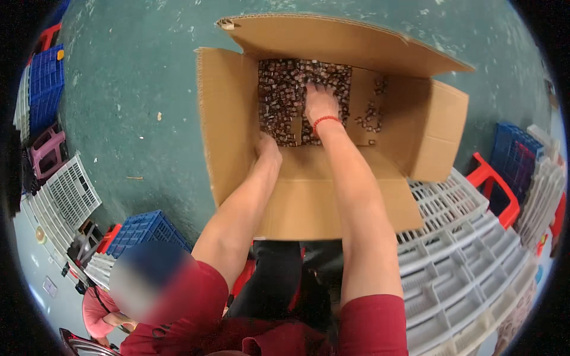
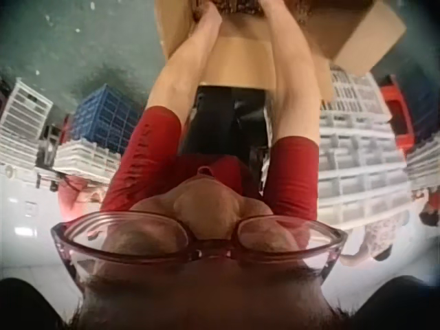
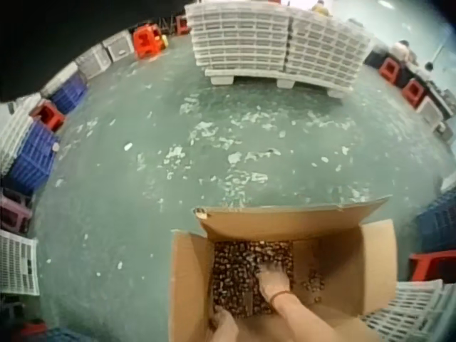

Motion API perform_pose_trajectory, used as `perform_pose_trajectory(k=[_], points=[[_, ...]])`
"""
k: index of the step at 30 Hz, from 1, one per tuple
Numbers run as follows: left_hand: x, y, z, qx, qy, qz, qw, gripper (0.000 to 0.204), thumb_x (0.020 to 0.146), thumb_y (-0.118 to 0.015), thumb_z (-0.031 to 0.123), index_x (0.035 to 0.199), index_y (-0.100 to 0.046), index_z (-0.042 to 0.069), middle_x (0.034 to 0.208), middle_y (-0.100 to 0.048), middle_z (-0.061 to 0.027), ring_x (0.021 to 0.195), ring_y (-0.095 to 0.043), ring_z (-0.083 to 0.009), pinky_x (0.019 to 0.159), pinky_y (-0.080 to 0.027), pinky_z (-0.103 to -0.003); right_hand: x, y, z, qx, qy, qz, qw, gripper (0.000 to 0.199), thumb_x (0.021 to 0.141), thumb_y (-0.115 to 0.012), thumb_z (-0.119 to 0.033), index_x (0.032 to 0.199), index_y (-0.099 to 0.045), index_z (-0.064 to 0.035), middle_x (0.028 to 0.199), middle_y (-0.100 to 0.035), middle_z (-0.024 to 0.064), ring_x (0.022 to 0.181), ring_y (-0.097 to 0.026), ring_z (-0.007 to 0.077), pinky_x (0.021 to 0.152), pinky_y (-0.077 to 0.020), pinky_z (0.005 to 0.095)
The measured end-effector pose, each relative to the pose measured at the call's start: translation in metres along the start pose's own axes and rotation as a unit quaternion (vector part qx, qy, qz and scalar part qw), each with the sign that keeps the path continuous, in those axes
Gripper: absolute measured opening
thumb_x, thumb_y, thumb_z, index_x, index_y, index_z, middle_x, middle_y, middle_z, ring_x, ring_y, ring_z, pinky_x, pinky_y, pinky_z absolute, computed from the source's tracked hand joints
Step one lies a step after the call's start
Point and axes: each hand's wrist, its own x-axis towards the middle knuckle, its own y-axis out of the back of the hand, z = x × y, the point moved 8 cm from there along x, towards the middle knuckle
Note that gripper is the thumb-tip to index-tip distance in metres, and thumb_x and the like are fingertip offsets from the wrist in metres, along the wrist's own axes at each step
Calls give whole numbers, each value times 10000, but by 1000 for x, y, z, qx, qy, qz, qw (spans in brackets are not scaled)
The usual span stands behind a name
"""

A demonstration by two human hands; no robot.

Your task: Sort and pack small colorful square items into plastic bags and boxes.

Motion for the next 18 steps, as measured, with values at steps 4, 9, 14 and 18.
perform_pose_trajectory(k=[4,9,14,18], points=[[16,-12,-9,-144,65,37,987,709,970,-310,483,1463,-117,10,1516,-169,-187,1369,-261,-309,1098,-314,-429,44,-21,-29,-49,97,54,993,383,915,-468,-169,1287,-487,-82,1323,-493,164,1262,-414,358,1021,-386,463],[36,-23,-10,-157,48,103,981,753,938,-382,527,1455,-187,16,1463,-240,-223,1327,-311,-326,1065,-345,-444,85,-58,-45,-57,180,113,975,448,937,-485,-227,1356,-435,-80,1422,-420,111,1346,-335,297,1086,-294,482],[57,-40,1,275,-20,124,953,605,953,-403,370,1439,-255,42,1189,-418,-217,1077,-469,-316,863,-434,-405,85,-57,-49,-56,210,232,948,490,897,-562,-320,1298,-474,-51,1301,-517,126,1166,-465,346,1004,-348,473],[93,-105,-44,516,-64,82,850,529,962,-416,276,1430,-296,57,1025,-524,-214,927,-564,-311,742,-487,-382,99,-61,-24,-30,157,243,957,475,894,-560,-386,1231,-508,-55,1086,-614,198,1049,-539,395,928,-430,454]])
